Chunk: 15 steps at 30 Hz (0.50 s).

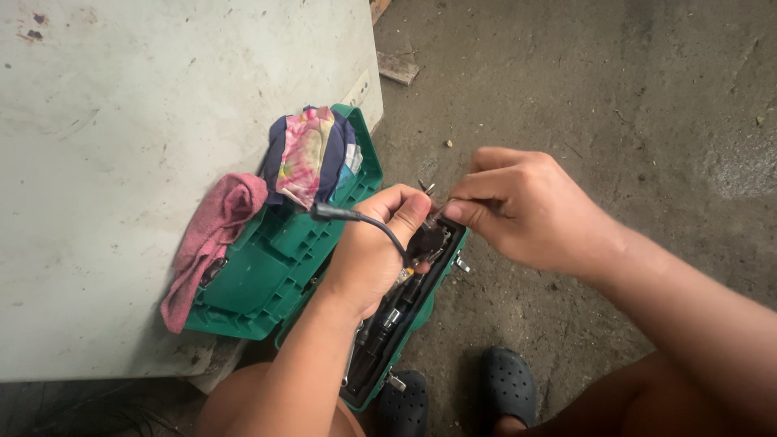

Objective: The person assembles or repairs a small black component using an allen key and a wrench, tightening bolts by hand.

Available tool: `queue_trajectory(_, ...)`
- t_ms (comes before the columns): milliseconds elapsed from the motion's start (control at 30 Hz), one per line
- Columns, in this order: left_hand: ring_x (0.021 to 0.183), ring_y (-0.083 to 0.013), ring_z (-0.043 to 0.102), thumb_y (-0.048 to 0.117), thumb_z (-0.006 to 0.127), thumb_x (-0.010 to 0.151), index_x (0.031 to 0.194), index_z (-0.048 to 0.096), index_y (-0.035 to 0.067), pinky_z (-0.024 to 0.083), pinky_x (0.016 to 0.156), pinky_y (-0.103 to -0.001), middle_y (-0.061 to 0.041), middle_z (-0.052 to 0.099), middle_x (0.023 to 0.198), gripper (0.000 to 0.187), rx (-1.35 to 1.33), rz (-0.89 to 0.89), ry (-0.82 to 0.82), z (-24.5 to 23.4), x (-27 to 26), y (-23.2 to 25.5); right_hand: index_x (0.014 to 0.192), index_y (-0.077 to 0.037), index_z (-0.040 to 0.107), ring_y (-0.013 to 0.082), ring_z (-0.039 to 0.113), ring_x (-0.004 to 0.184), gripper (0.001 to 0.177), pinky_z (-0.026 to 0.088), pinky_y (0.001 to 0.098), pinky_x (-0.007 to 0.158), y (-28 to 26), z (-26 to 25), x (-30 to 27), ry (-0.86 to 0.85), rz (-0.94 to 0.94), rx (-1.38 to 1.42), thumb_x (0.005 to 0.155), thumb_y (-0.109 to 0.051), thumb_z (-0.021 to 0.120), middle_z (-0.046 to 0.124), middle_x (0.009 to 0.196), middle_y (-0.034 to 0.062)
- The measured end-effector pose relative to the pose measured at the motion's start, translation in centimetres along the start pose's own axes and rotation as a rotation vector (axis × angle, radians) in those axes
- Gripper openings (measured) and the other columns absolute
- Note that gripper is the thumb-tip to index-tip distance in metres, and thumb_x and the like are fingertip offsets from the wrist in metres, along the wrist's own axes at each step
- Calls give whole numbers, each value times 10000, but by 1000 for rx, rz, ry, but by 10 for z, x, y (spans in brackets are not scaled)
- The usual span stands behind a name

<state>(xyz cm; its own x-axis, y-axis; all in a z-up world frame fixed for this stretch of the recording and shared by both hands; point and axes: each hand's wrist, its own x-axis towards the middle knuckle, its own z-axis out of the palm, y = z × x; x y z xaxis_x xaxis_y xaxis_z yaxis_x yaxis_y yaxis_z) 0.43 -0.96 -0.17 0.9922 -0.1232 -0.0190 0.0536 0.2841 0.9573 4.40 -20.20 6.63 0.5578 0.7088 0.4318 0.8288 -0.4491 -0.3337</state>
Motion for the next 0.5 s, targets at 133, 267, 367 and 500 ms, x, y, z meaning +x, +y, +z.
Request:
queue_trajectory(133,611,-60,558,290,624,1003,944,685,50,506,482,-254,1,626,743,254,253,42,129,3,0,2,854,-42,784,201,565,472,194,436,387,461,-13,6,4,-33,313,66,893,-223,725,634,611,86)
queue_trajectory(267,616,-66,564,292,631,1005,958,688,49,492,495,-250,-6,626,739,254,261,63,147,5,-1,0,803,-39,783,175,483,425,247,384,384,435,-19,7,8,-98,558,147,895,-249,691,579,488,107)
queue_trajectory(367,623,-66,571,306,617,1001,953,679,58,515,501,-250,4,620,750,260,184,-24,132,3,2,-3,782,-23,758,172,488,438,290,389,381,452,-19,7,11,-137,534,113,908,-275,689,572,511,101)
queue_trajectory(500,655,-75,590,324,608,1007,959,677,58,529,512,-261,2,629,772,279,111,-46,109,-2,4,-6,920,-82,763,124,528,477,257,406,353,465,-17,6,10,-180,645,186,939,-329,698,647,562,63)
